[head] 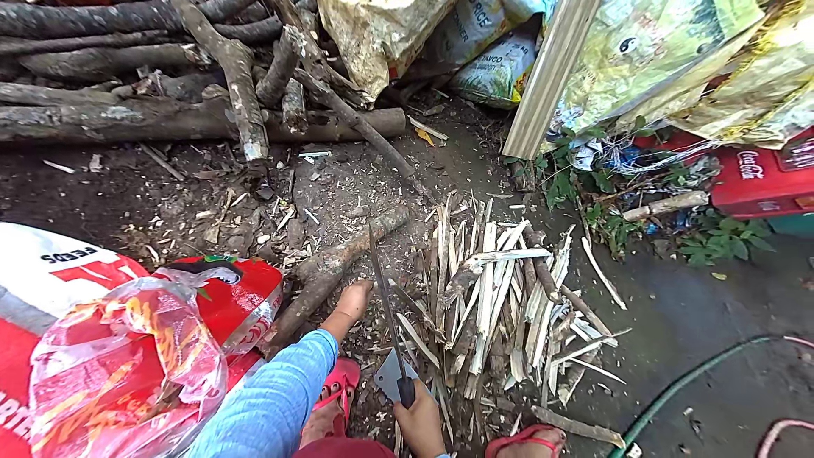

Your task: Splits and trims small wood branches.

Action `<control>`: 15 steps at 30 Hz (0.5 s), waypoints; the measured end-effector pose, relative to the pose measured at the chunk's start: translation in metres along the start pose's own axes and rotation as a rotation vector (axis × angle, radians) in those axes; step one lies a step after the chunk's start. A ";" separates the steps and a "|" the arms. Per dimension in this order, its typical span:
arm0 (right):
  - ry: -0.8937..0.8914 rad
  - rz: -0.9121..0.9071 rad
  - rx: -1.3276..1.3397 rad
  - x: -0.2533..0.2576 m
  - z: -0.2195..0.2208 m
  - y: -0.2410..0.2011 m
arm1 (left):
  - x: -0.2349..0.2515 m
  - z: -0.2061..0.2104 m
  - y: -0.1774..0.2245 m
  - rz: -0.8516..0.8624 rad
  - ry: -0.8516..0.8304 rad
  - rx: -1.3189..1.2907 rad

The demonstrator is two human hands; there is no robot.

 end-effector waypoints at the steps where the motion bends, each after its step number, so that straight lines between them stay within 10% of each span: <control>1: 0.005 -0.008 0.017 0.000 0.000 0.000 | 0.000 -0.002 0.000 -0.018 0.009 -0.020; 10: 0.073 -0.019 0.265 -0.003 -0.003 0.004 | -0.018 -0.022 -0.021 -0.489 0.190 -1.045; 15: 0.092 -0.052 0.257 -0.008 -0.012 0.002 | -0.094 -0.131 0.005 -0.180 0.363 -0.777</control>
Point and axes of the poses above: each hand's wrist, its own x-axis towards the middle knuckle, its own z-axis out of the palm, y = z × x, the point moved 9 cm from there along x, towards the middle knuckle, and after that the axes turned 15 degrees about y, right-handed, at the moved point
